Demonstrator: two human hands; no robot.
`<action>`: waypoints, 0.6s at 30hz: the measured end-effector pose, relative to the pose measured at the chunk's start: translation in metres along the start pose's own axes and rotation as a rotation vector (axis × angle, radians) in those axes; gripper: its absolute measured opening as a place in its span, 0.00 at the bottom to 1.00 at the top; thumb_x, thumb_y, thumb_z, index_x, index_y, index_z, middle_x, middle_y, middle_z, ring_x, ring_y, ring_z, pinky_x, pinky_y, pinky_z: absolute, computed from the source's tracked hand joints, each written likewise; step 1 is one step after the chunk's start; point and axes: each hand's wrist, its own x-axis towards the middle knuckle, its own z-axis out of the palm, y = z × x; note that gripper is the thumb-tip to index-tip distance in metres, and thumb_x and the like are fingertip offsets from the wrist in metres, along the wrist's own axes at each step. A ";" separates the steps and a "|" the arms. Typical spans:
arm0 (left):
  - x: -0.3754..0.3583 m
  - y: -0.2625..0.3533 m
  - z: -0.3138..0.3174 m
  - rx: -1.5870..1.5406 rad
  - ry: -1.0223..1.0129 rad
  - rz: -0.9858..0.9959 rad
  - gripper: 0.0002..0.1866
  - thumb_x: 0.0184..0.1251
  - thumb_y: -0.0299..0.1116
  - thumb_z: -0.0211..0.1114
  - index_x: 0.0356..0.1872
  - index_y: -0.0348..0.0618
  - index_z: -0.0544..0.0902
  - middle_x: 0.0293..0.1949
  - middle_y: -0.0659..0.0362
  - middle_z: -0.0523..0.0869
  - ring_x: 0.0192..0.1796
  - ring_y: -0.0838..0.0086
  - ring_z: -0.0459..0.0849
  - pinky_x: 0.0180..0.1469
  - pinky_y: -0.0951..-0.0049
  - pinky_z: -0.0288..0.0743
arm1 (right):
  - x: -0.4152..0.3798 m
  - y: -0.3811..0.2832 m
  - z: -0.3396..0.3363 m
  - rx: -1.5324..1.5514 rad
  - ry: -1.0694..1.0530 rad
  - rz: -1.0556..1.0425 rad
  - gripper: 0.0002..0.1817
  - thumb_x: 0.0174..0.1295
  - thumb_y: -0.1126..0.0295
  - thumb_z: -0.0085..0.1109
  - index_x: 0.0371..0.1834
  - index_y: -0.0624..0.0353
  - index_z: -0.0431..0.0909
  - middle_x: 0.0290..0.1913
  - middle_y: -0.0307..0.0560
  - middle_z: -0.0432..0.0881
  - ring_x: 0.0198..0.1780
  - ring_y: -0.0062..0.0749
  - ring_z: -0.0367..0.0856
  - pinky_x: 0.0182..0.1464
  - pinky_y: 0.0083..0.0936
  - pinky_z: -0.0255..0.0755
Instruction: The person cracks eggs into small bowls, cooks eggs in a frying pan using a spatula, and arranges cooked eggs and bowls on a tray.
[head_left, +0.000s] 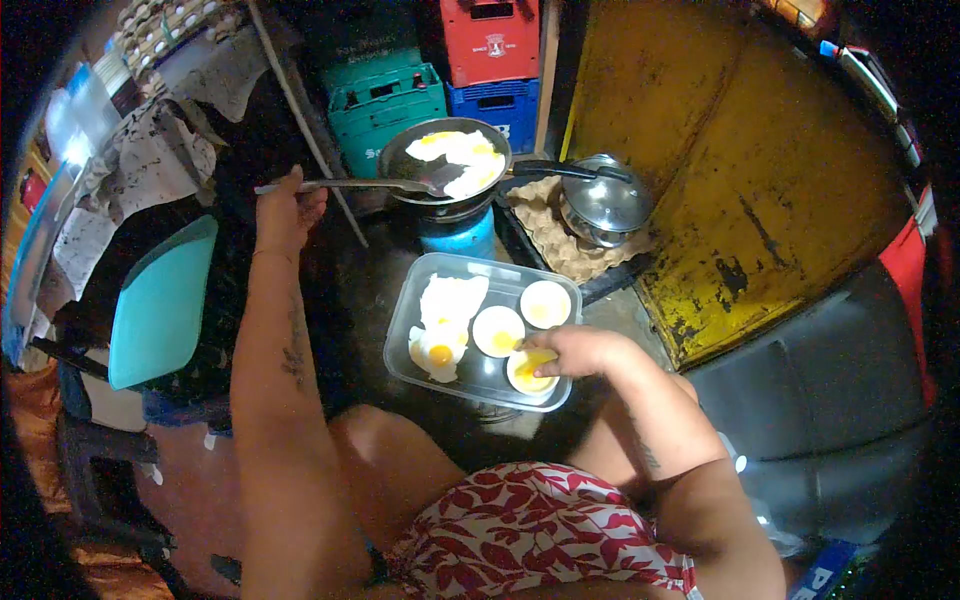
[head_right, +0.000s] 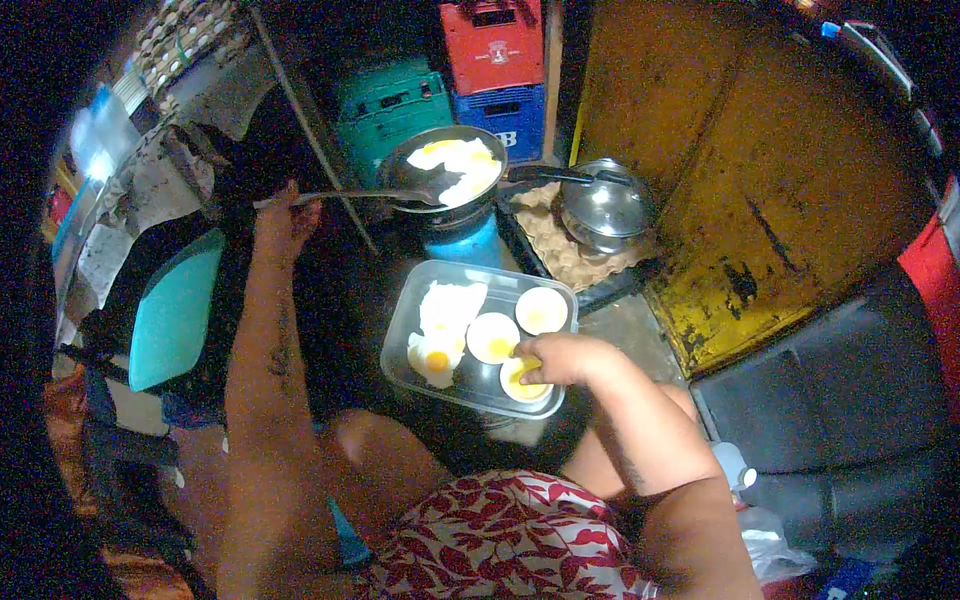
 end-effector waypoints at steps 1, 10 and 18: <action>-0.003 0.002 0.002 -0.001 -0.002 -0.001 0.11 0.70 0.38 0.64 0.41 0.43 0.75 0.29 0.54 0.84 0.25 0.71 0.85 0.23 0.74 0.81 | 0.000 0.001 0.000 0.002 -0.014 0.002 0.32 0.60 0.54 0.66 0.67 0.52 0.72 0.59 0.56 0.80 0.60 0.50 0.78 0.63 0.37 0.69; -0.041 0.050 0.042 0.229 -0.078 0.244 0.13 0.69 0.41 0.65 0.42 0.44 0.75 0.30 0.56 0.84 0.25 0.72 0.83 0.25 0.74 0.78 | -0.002 -0.004 -0.006 -0.008 -0.034 -0.004 0.32 0.60 0.54 0.66 0.67 0.51 0.72 0.58 0.58 0.80 0.60 0.51 0.78 0.63 0.37 0.70; -0.034 0.079 0.056 0.438 -0.088 0.374 0.13 0.70 0.40 0.64 0.39 0.40 0.75 0.30 0.57 0.83 0.23 0.75 0.83 0.22 0.76 0.79 | -0.004 -0.009 -0.008 -0.009 -0.033 0.024 0.32 0.60 0.54 0.66 0.67 0.51 0.72 0.58 0.58 0.80 0.59 0.51 0.78 0.62 0.37 0.70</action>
